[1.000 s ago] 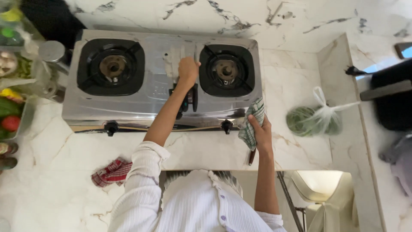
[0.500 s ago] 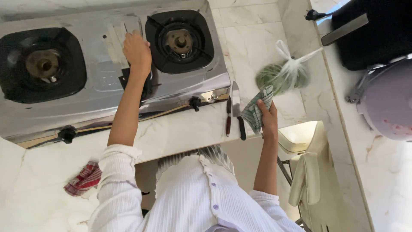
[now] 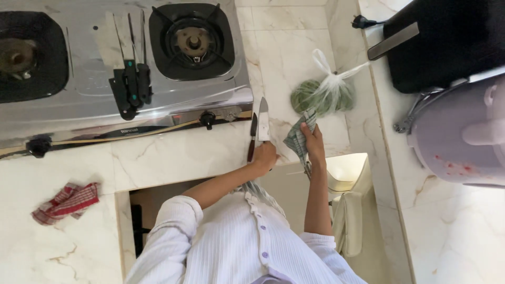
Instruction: Organize knives and other kitchen tools into a knife block and holder.
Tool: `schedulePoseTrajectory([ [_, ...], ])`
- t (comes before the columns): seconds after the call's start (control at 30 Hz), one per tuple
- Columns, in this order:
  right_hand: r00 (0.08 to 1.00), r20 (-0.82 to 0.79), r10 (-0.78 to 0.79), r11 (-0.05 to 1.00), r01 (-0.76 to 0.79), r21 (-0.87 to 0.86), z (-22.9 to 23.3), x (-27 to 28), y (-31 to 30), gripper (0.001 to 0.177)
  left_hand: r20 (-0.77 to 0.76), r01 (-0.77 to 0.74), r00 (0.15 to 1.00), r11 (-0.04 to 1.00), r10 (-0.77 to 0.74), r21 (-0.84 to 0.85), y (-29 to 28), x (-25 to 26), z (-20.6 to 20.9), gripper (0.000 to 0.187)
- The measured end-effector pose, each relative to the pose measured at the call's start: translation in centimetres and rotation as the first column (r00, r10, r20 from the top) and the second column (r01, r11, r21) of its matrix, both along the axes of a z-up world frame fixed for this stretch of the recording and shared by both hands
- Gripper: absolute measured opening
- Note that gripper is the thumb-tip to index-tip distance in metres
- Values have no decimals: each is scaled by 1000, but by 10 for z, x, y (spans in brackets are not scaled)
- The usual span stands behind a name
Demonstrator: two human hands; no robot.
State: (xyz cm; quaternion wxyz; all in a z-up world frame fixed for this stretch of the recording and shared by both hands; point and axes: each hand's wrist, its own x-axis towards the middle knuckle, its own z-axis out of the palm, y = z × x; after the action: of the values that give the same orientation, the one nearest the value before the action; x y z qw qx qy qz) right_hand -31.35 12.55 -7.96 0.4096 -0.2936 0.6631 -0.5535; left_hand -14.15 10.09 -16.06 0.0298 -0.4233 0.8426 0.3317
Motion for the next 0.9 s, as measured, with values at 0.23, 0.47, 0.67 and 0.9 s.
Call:
schedulePoseTrajectory([
  [0.23, 988, 156, 4, 1000, -5, 9, -30, -24, -11, 28, -172, -353, 926, 932, 336, -79, -5, -19, -48, 35],
  [0.47, 950, 301, -81, 992, 106, -66, -49, 8, -25, 39, -421, -480, 766, 868, 487, 131, -10, 7, 22, 51],
  [0.67, 916, 400, -5, 987, 70, -147, -16, 50, -27, 40, -743, -429, 539, 888, 397, 164, -3, 3, 30, 30],
  [0.9, 972, 216, -96, 927, 167, -336, 59, 10, -81, 26, -560, -259, 632, 827, 536, 499, 19, 20, 130, 38],
])
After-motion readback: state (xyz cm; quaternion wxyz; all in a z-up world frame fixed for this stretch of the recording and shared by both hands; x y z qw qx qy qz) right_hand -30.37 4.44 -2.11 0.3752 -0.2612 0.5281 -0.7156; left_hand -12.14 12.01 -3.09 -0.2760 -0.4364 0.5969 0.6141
